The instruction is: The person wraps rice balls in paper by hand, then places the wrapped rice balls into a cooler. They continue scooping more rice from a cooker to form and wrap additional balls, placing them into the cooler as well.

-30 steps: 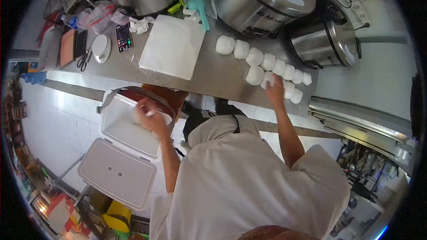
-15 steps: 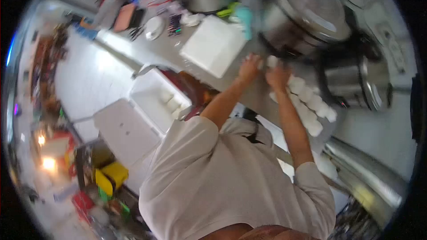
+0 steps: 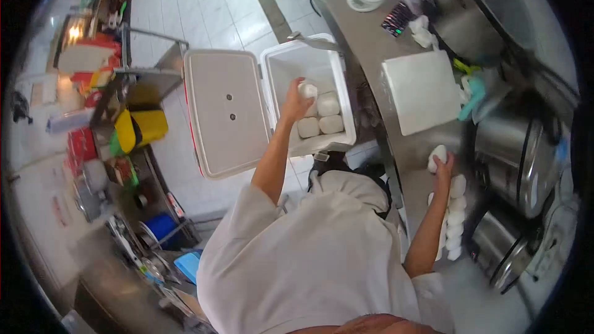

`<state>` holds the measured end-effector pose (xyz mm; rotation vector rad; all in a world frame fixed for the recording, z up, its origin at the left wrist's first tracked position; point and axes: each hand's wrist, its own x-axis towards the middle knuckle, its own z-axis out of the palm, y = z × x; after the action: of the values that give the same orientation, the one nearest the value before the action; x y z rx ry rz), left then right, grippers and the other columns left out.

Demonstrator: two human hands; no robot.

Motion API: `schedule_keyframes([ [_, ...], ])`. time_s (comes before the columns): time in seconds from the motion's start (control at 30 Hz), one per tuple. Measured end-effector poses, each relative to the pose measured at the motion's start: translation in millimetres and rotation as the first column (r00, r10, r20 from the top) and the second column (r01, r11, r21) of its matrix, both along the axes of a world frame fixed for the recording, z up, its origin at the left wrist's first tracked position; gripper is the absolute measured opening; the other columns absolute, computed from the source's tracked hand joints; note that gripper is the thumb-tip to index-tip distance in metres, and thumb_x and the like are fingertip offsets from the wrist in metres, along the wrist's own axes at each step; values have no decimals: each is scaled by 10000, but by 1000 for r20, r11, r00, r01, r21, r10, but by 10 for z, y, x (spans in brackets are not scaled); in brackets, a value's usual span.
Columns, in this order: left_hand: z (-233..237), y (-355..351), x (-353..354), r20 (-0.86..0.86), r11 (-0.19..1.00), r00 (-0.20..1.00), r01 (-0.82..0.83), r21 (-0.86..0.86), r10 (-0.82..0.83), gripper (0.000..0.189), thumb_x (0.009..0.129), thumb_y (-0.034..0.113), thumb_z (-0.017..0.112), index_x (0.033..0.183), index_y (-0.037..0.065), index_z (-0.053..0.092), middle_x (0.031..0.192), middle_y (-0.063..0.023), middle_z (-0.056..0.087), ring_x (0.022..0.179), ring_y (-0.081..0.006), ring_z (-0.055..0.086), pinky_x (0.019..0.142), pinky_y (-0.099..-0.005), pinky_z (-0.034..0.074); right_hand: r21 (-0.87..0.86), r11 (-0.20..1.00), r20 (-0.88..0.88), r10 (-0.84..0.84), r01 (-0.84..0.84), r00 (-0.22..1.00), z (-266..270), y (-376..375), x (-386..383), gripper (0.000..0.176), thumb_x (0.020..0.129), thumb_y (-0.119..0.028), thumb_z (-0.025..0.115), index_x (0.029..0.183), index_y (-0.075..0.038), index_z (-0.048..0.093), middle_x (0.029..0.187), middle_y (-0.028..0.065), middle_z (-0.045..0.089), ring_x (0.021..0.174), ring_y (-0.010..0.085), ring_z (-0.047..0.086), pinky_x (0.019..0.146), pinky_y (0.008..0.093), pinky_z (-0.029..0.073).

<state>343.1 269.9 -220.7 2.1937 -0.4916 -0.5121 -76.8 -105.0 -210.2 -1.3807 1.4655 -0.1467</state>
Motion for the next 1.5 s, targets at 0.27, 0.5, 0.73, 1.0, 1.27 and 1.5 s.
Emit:
schedule_keyframes([
  [0.27, -1167, -69, -218, -220, 716, 958, 285, 637, -185, 588, 863, 243, 683, 1414, 150, 499, 1463, -117, 484, 1356, -363, 437, 1147, -533, 339, -292, 365, 299, 913, -884, 278, 1043, 1887, 3102, 698, 814, -53, 701, 1456, -50, 425, 1425, 144, 488, 1315, 286, 485, 1108, 364, 383],
  [0.5, -1322, -9, -315, -209, 839, 969, 2, 544, 132, 759, 843, 236, 714, 1506, 55, 389, 1529, -247, 410, 1439, -430, 349, 1216, -512, 236, -354, -230, -545, 838, -907, 0, -612, 2536, 4124, 626, 827, -111, 671, 1428, -154, 502, 1403, 165, 506, 1291, 365, 487, 1085, 540, 371],
  [0.73, -1572, -122, -4, 3, 985, 993, -121, -119, 122, 788, 876, 228, 677, 1555, 64, 313, 1530, -300, 376, 1421, -433, 382, 1176, -501, 307, -336, -253, -549, 835, -907, -29, -862, 2454, 3956, 409, 837, -151, 660, 1243, -99, 645, 1268, 180, 643, 1218, 382, 579, 974, 502, 473],
  [1.0, -2341, 65, 436, 199, 810, 821, 432, 397, -535, 677, 966, 333, 595, 1523, 26, 361, 1532, -239, 416, 1399, -393, 410, 1177, -470, 296, -477, 466, 209, 884, -745, 419, 1500, 1833, 1643, 529, 855, -1, 632, 1372, -86, 563, 1468, 166, 505, 1313, 342, 531, 1092, 420, 444],
  [1.27, 921, -1709, -2053, 75, 926, 966, 258, -274, -247, 271, 896, 57, 585, 1155, -5, 637, 1044, -137, 684, 957, -281, 654, 843, -405, 515, -449, 799, -707, -44, -399, 706, 532, 1037, -1409, 759, 855, -193, 710, 1510, -41, 358, 1465, 219, 484, 1364, 373, 457, 1064, 503, 436],
  [1.5, 358, -2843, -4208, 15, 343, 347, 919, 197, -938, 642, 906, 347, 677, 1458, 132, 430, 1498, -186, 404, 1284, -461, 464, 1021, -590, 437, -336, 940, -316, -63, -50, 947, 808, 841, -1381, 590, 900, -171, 639, 1447, -35, 467, 1465, 237, 495, 1296, 436, 518, 1081, 466, 426],
])
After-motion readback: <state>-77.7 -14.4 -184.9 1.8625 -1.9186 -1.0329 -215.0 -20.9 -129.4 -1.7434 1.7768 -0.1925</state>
